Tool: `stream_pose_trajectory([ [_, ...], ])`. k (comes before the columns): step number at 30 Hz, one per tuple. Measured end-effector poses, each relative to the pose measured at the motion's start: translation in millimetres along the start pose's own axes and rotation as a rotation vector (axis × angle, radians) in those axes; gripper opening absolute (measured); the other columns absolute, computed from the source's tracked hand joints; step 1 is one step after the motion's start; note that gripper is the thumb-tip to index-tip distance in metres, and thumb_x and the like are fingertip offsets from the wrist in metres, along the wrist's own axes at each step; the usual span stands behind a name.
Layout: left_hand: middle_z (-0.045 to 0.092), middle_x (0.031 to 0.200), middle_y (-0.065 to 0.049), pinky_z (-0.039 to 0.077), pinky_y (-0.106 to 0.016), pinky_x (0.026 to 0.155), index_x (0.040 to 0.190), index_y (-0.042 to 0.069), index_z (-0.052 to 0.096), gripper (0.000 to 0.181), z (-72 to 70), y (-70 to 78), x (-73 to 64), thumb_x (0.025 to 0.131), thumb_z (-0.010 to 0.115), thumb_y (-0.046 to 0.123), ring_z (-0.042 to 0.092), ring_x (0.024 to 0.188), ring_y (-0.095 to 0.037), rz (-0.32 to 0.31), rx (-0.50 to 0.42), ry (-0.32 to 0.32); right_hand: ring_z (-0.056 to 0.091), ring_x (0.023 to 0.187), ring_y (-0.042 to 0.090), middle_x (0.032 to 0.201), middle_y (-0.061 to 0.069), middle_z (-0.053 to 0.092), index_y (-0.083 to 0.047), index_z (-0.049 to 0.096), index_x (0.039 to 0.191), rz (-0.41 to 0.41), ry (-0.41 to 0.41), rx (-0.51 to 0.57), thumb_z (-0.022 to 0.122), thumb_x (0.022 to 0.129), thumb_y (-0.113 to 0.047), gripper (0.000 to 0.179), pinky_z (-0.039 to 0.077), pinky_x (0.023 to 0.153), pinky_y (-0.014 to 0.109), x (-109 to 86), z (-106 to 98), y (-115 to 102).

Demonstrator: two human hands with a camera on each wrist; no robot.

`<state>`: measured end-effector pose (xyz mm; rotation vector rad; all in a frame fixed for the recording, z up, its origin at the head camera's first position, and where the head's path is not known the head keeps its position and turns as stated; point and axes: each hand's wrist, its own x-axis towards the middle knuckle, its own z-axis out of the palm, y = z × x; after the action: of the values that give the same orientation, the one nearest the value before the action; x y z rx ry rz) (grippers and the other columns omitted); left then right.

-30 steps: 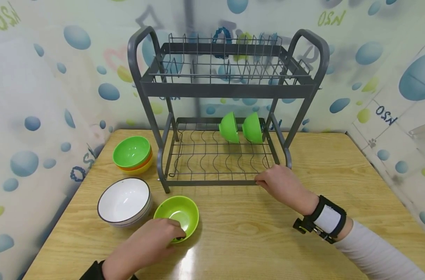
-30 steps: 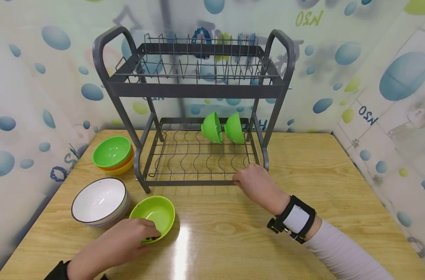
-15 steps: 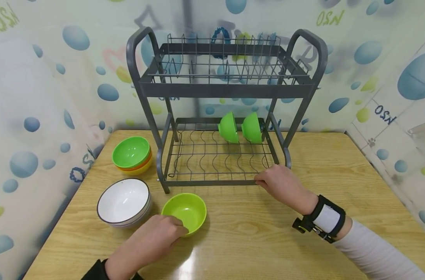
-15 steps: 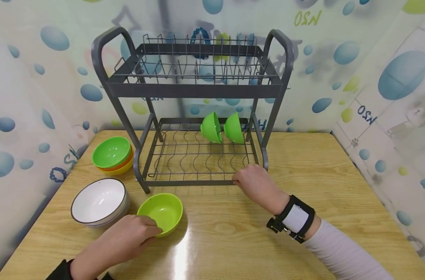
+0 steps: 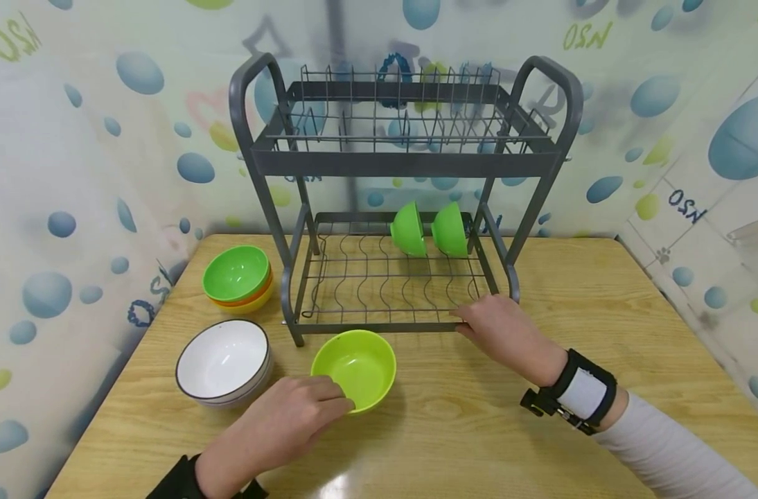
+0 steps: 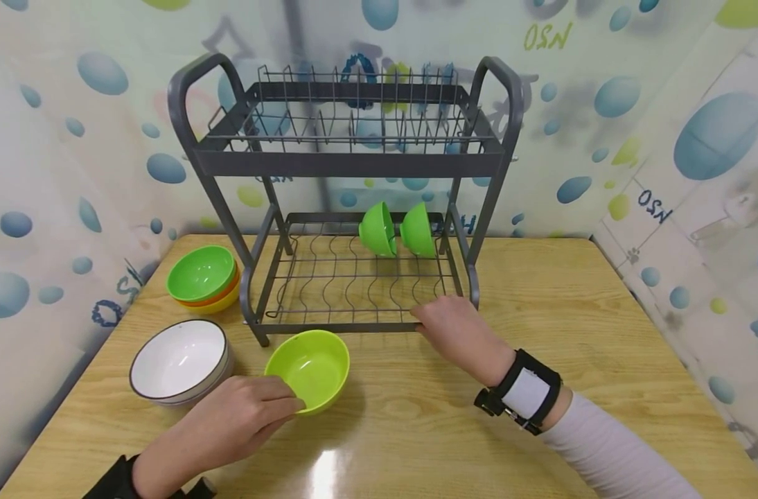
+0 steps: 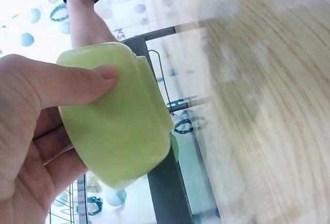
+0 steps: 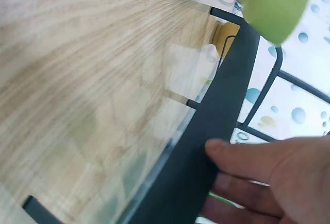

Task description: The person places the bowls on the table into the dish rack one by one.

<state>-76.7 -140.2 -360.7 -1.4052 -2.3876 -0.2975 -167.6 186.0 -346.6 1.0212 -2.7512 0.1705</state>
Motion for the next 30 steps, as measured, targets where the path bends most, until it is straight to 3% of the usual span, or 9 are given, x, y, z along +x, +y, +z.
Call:
stream_pose_trajectory([
  [3, 0.065, 0.078, 0.011, 0.049, -0.014, 0.062, 0.085, 0.019, 0.071, 0.013, -0.7, 0.6, 3.8, 0.076, 0.072, 0.010, 0.058, 0.072, -0.001, 0.028, 0.007, 0.024, 0.067, 0.090, 0.016, 0.100, 0.002, 0.072, -0.011, 0.070, 0.109, -0.110, 0.047, 0.025, 0.079, 0.076, -0.019, 0.035, 0.057, 0.075, 0.032, -0.1, -5, -8],
  [6, 0.066, 0.080, 0.011, 0.051, -0.015, 0.066, 0.086, 0.019, 0.071, 0.015, -1.3, 1.1, 6.8, 0.075, 0.073, 0.010, 0.060, 0.074, -0.002, 0.051, 0.018, 0.039, 0.060, 0.113, 0.018, 0.124, 0.004, 0.064, -0.011, 0.062, 0.126, -0.304, 0.096, 0.100, 0.081, 0.074, -0.020, 0.057, 0.053, 0.093, 0.033, 0.4, -8, -17],
  [10, 0.067, 0.081, 0.011, 0.051, -0.015, 0.068, 0.086, 0.018, 0.071, 0.016, -2.0, 1.0, 9.6, 0.074, 0.073, 0.009, 0.061, 0.076, -0.002, 0.071, 0.030, 0.056, 0.054, 0.123, 0.019, 0.131, 0.005, 0.059, -0.011, 0.058, 0.129, -0.547, 0.165, 0.137, 0.082, 0.072, -0.021, 0.063, 0.048, 0.102, 0.032, 1.9, -5, -32],
  [13, 0.067, 0.082, 0.010, 0.052, -0.015, 0.068, 0.087, 0.018, 0.071, 0.017, -3.4, 0.7, 11.8, 0.074, 0.073, 0.007, 0.061, 0.077, -0.002, 0.067, 0.029, 0.056, 0.055, 0.121, 0.019, 0.127, 0.004, 0.062, -0.011, 0.059, 0.125, -0.647, 0.220, 0.112, 0.082, 0.073, -0.019, 0.058, 0.046, 0.104, 0.031, 3.6, -2, -41],
  [19, 0.070, 0.087, 0.009, 0.053, -0.016, 0.072, 0.090, 0.018, 0.073, 0.018, -6.0, 0.7, 16.1, 0.076, 0.072, 0.007, 0.063, 0.080, -0.001, 0.057, 0.018, 0.062, 0.059, 0.116, 0.012, 0.119, 0.001, 0.067, -0.011, 0.065, 0.118, -0.724, 0.268, 0.058, 0.074, 0.080, -0.011, 0.038, 0.044, 0.106, 0.030, 7.7, -2, -50],
  [30, 0.069, 0.089, 0.008, 0.054, -0.018, 0.079, 0.091, 0.016, 0.072, 0.017, -6.1, -1.5, 20.7, 0.078, 0.070, 0.005, 0.063, 0.084, -0.002, 0.059, -0.006, 0.104, 0.064, 0.102, 0.008, 0.101, -0.004, 0.071, -0.013, 0.070, 0.098, -0.760, 0.282, 0.014, 0.068, 0.085, -0.008, 0.014, 0.047, 0.102, 0.029, 12.7, -8, -49],
])
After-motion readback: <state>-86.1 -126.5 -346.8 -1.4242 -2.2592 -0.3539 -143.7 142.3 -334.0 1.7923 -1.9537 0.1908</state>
